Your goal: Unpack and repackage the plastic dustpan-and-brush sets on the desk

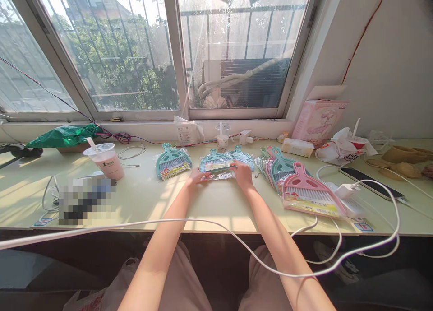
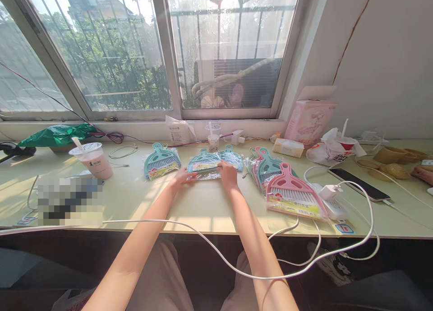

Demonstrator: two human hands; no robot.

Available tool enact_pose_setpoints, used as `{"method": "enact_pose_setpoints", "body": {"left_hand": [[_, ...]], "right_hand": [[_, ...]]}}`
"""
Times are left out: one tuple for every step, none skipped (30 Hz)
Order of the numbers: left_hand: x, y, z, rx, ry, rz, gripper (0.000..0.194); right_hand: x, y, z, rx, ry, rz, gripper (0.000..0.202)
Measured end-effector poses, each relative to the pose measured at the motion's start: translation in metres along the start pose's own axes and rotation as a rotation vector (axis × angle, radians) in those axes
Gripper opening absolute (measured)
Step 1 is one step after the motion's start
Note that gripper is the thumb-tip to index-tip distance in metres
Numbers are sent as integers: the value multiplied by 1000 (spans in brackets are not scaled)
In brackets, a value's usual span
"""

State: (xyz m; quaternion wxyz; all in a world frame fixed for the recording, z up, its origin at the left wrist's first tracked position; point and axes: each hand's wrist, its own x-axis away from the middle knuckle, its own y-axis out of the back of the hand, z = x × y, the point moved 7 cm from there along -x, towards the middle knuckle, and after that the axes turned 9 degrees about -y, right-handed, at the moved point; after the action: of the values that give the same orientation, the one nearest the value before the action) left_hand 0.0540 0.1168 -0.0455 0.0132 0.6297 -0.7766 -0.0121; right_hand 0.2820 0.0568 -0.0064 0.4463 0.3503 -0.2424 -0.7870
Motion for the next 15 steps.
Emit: {"method": "enact_pose_setpoints", "body": {"left_hand": [[1,0,-1,13,0,-11,49],[1,0,-2,24,0,-26,59],[2,1,-3,32,1,-43,66],[3,1,-4,37,0,-57,71],[3,2,-4,39,0,-66,72],[4,2,-5,40,-2,-67,70],[4,2,-5,39,-1,-60,64],[4,1,-5,36,0,-48,57],[4,1,-6,32,2,-34,48],[4,0,-6,26,5,-25,39],[3,0,-6,20,8,-24,33],[3,0,-6,16,8,-29,29],[3,0,-6,13,8,-40,27],[2,0,-7,9,7,-54,27],[2,1,-7,7,7,-67,27]], "right_hand": [[0,0,0,-1,3,-1,23],[0,-1,0,-2,7,-2,23],[0,-1,0,-4,12,-5,22],[0,-1,-1,-8,18,-9,22],[0,-2,-1,-13,25,-15,22],[0,-2,-1,-20,35,-22,21],[0,-2,-1,-27,45,-27,21],[0,-2,-1,-33,55,-31,21],[0,-2,-1,-37,60,-33,20],[-1,-2,-1,-37,63,-32,21],[-1,-3,-1,-33,63,-29,21],[-2,-3,-2,-26,62,-27,21],[-2,-3,-2,-17,63,-25,21],[-2,-3,-1,-7,67,-24,21],[-3,-3,-1,1,75,-23,21]]}}
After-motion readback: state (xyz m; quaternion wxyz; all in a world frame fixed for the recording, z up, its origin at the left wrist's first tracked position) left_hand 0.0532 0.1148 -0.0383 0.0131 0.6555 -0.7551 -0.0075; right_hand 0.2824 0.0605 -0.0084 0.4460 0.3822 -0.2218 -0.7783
